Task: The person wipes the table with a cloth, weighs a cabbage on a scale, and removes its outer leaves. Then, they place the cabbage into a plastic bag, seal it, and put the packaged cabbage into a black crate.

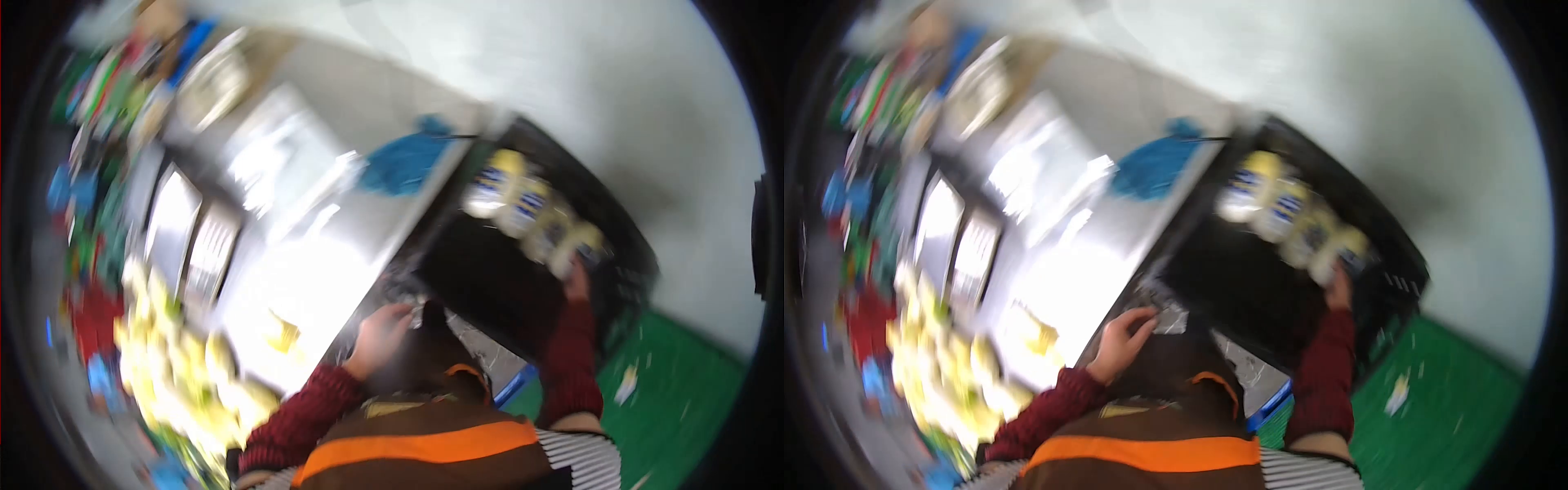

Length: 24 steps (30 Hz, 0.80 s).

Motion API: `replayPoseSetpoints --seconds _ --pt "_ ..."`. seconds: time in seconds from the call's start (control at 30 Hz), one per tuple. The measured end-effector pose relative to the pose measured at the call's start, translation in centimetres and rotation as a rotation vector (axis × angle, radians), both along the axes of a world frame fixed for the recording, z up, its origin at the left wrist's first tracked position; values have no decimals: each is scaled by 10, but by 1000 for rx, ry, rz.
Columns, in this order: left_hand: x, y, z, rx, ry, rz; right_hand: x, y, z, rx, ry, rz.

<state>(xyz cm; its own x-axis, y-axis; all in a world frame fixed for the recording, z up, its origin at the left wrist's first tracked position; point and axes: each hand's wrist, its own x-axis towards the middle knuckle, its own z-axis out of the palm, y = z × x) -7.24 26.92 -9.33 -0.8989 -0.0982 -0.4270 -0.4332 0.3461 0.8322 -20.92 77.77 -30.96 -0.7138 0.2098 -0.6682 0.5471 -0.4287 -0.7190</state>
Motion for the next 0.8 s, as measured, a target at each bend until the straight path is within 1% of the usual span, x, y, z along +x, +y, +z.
replayPoseSetpoints --seconds 0.03,0.07,0.1,0.13,0.2,0.23,0.27,0.3,0.33,0.4,0.43,0.47,0.5,0.53,0.57,0.6,0.67,0.7,0.73,0.77,0.8 --pt "15 -10 6 -15 -52 126 5 10 -4 -49 60 83" --pt "33 -22 9 -9 -92 231 4 -4 30 144 -155 -35" --pt "65 -35 -5 -57 -33 358 10 43 -23 323 -148 -105" --pt "88 -44 -5 -82 -27 430 5 14 31 620 -266 -160" --pt "131 -72 -5 -192 -78 887 4 4 63 1111 20 -93" --pt "156 -89 -22 -417 44 1012 -6 -9 73 1108 47 -76" --pt "180 -110 -44 -644 164 1123 -14 -23 83 1201 249 -69" --pt "200 -134 -63 -715 -14 1285 -20 -42 99 1289 455 -69" --pt "212 -155 -77 -777 -201 1437 -30 -73 121 1293 478 -70" --pt "212 -189 -88 -452 -345 1731 -55 -156 166 1152 574 151" --pt "207 -206 -96 -347 -452 1716 -64 -192 180 1137 607 146" --pt "204 -219 -106 -458 -631 1522 -72 -233 190 937 620 194" --pt "194 -227 -105 -466 -627 1406 -76 -271 195 734 630 248" --pt "181 -228 -99 -511 -647 1355 -78 -303 195 634 678 313" --pt "177 -228 -98 -487 -601 1344 -75 -337 196 568 722 386" --pt "174 -226 -108 -491 -491 1354 -68 -369 199 512 763 462" --pt "186 -234 -139 -338 -299 1271 -44 -431 206 391 714 574" --pt "190 -233 -139 -327 -285 1298 -28 -459 209 390 708 649" --pt "192 -231 -137 -212 -178 1334 -13 -483 209 390 697 722" --pt "196 -231 -136 -102 -66 1365 -3 -501 196 319 690 787" --pt "207 -231 -142 -101 -49 1386 9 -515 182 246 681 849"
